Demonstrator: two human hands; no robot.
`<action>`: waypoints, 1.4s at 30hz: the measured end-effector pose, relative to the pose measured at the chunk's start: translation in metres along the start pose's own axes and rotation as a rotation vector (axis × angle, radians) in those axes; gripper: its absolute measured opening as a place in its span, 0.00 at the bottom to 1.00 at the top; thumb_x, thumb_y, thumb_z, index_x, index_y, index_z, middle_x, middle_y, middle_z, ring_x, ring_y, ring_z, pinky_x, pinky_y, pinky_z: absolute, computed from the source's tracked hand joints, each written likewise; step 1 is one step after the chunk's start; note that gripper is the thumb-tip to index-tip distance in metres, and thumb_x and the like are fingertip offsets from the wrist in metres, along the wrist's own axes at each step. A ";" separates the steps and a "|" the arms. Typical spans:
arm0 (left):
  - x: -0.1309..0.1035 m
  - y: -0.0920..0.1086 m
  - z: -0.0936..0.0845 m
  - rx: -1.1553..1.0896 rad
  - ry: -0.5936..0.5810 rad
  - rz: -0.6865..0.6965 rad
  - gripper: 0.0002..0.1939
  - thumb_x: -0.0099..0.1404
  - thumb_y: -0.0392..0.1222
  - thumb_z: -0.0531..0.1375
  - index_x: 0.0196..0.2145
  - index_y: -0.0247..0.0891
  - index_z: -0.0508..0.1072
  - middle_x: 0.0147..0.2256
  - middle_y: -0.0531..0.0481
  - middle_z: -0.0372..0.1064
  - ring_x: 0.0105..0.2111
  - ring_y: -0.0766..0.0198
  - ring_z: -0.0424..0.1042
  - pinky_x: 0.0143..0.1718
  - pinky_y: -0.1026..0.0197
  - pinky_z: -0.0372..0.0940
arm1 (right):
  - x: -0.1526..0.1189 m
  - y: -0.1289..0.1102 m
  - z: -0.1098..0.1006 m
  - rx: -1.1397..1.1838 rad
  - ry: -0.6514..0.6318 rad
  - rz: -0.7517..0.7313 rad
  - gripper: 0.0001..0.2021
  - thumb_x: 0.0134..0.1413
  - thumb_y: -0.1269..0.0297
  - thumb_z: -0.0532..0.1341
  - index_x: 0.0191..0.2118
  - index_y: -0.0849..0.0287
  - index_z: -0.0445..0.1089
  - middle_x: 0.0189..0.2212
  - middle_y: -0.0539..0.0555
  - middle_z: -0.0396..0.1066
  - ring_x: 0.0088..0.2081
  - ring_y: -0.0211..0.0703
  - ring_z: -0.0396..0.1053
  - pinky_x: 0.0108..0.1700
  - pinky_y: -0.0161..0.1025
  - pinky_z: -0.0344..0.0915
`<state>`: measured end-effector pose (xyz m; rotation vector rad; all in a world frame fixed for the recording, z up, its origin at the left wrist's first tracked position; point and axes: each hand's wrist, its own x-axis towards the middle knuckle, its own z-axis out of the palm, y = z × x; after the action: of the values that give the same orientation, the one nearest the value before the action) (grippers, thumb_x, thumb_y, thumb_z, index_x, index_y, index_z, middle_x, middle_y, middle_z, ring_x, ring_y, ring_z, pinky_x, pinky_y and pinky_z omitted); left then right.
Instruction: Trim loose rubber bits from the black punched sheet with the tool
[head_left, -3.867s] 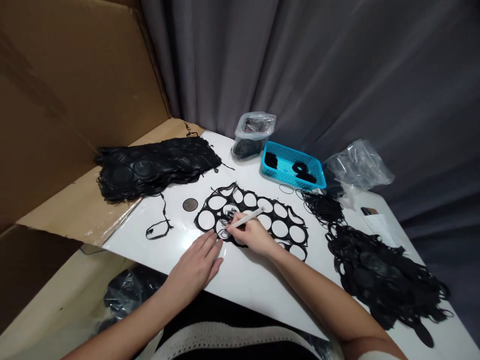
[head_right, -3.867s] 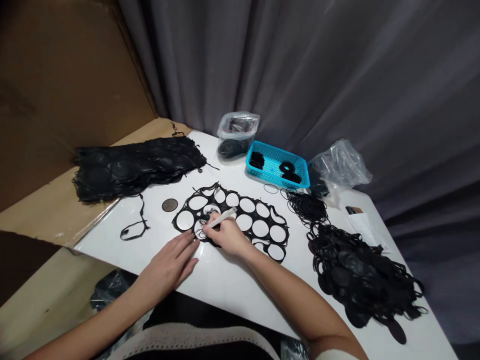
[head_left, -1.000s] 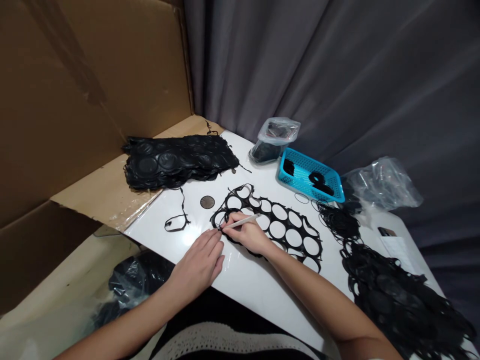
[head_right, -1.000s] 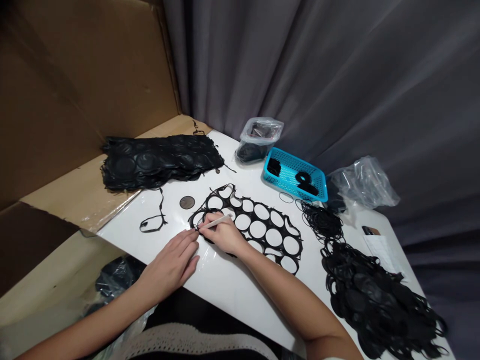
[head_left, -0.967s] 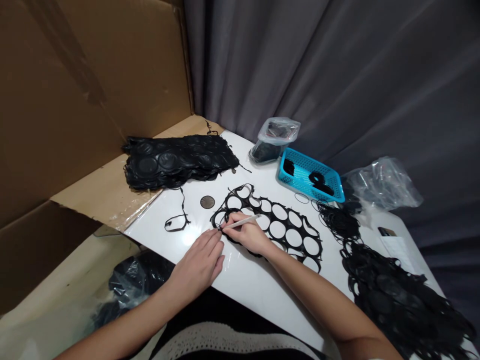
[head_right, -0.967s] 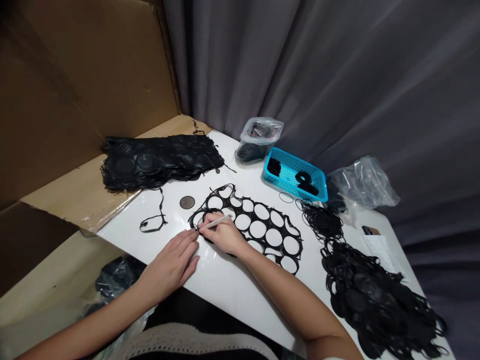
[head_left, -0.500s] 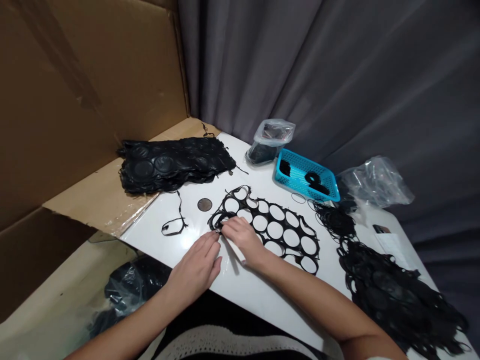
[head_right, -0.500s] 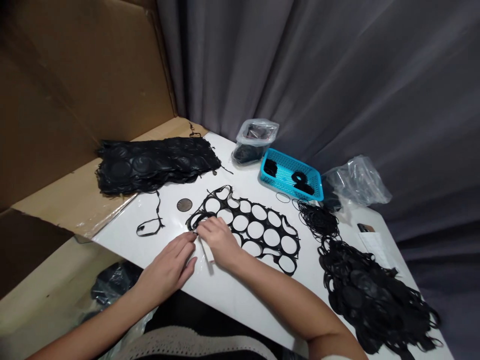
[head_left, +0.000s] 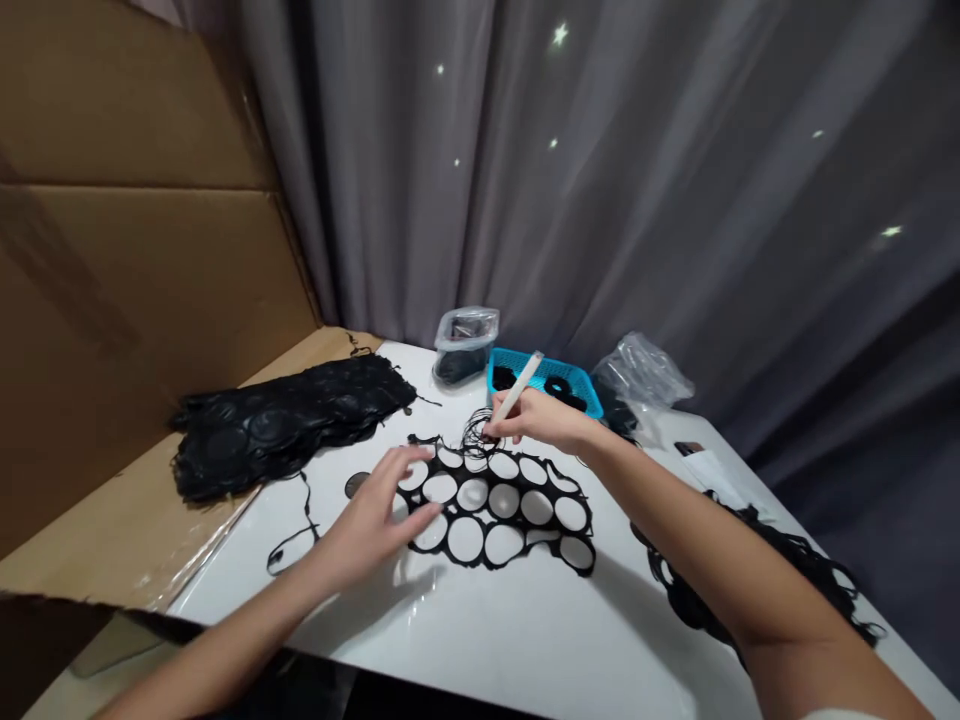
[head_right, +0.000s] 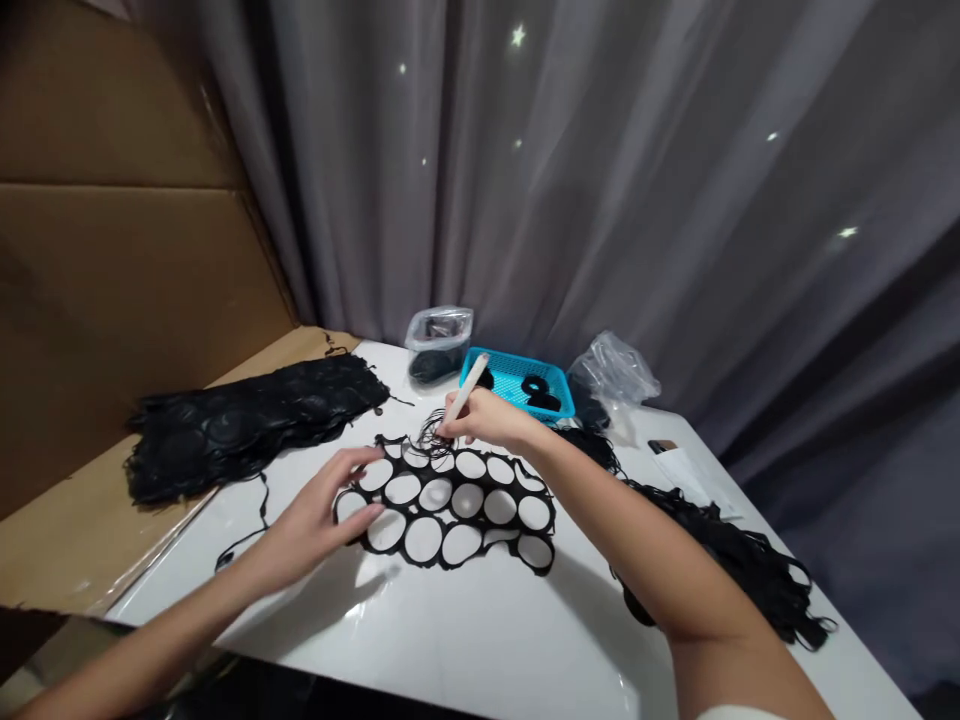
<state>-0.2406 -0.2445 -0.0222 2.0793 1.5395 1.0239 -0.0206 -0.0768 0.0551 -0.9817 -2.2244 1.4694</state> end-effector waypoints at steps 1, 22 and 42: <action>0.020 0.009 -0.004 -0.070 -0.021 0.026 0.30 0.68 0.49 0.60 0.63 0.44 0.54 0.62 0.41 0.55 0.61 0.55 0.59 0.60 0.51 0.60 | -0.007 -0.008 -0.001 0.020 -0.040 0.008 0.13 0.41 0.62 0.67 0.25 0.62 0.63 0.25 0.51 0.66 0.30 0.38 0.64 0.26 0.32 0.60; 0.131 0.049 0.078 -1.521 -0.384 -0.238 0.36 0.60 0.41 0.67 0.64 0.42 0.61 0.36 0.50 0.65 0.30 0.71 0.64 0.42 0.64 0.63 | -0.095 0.058 -0.033 0.994 0.195 -0.112 0.25 0.42 0.65 0.74 0.28 0.60 0.53 0.27 0.48 0.59 0.27 0.28 0.59 0.19 0.24 0.49; 0.295 0.005 0.059 -0.816 -0.283 -0.543 0.20 0.59 0.28 0.60 0.49 0.32 0.65 0.31 0.48 0.69 0.30 0.65 0.73 0.33 0.64 0.65 | -0.107 0.159 0.014 1.210 0.320 0.091 0.20 0.51 0.66 0.70 0.38 0.62 0.56 0.45 0.64 0.73 0.43 0.44 0.74 0.35 0.32 0.64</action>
<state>-0.1517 0.0354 0.0407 1.1060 1.1552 0.8829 0.1083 -0.1205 -0.0803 -0.7588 -0.7566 2.0342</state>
